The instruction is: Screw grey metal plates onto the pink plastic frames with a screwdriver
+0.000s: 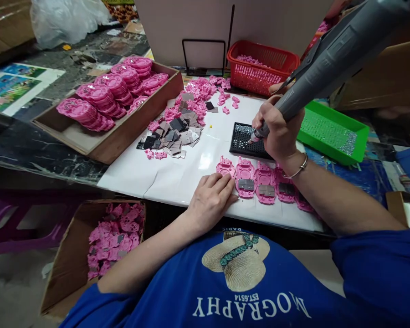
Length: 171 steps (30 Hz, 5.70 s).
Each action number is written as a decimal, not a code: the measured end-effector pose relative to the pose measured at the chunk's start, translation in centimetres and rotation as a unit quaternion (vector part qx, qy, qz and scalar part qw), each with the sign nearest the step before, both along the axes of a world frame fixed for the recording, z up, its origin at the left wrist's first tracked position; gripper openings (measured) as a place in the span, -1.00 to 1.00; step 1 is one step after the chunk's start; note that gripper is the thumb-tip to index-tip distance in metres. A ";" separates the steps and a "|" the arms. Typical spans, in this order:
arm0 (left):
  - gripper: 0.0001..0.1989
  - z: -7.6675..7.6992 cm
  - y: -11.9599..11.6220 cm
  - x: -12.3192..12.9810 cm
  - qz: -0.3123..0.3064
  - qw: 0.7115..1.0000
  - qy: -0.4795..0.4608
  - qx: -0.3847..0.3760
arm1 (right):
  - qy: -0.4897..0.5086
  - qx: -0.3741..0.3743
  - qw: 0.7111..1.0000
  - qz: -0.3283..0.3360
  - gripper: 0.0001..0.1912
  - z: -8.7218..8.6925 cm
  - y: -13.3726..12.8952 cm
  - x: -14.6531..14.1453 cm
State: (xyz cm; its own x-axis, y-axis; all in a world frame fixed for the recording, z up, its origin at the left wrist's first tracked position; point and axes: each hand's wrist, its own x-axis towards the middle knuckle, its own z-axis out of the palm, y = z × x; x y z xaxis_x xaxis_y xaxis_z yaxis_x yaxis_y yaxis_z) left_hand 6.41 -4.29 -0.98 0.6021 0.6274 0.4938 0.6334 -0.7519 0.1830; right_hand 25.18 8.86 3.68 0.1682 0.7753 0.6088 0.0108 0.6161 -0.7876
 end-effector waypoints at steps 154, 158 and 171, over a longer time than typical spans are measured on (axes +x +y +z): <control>-0.63 0.7 1.9 -1.6 -0.107 0.987 -0.033 -0.117 | 0.019 -0.035 0.996 0.085 -0.70 0.7 -5.0 -4.0; -0.63 0.9 1.9 -1.6 -0.109 0.986 -0.034 -0.120 | 0.021 -0.021 0.996 0.088 -0.71 0.3 -4.6 -4.0; -0.64 0.8 1.8 -1.5 -0.105 0.989 -0.023 -0.105 | 0.005 -0.032 0.995 0.090 -0.67 0.0 -5.1 -4.1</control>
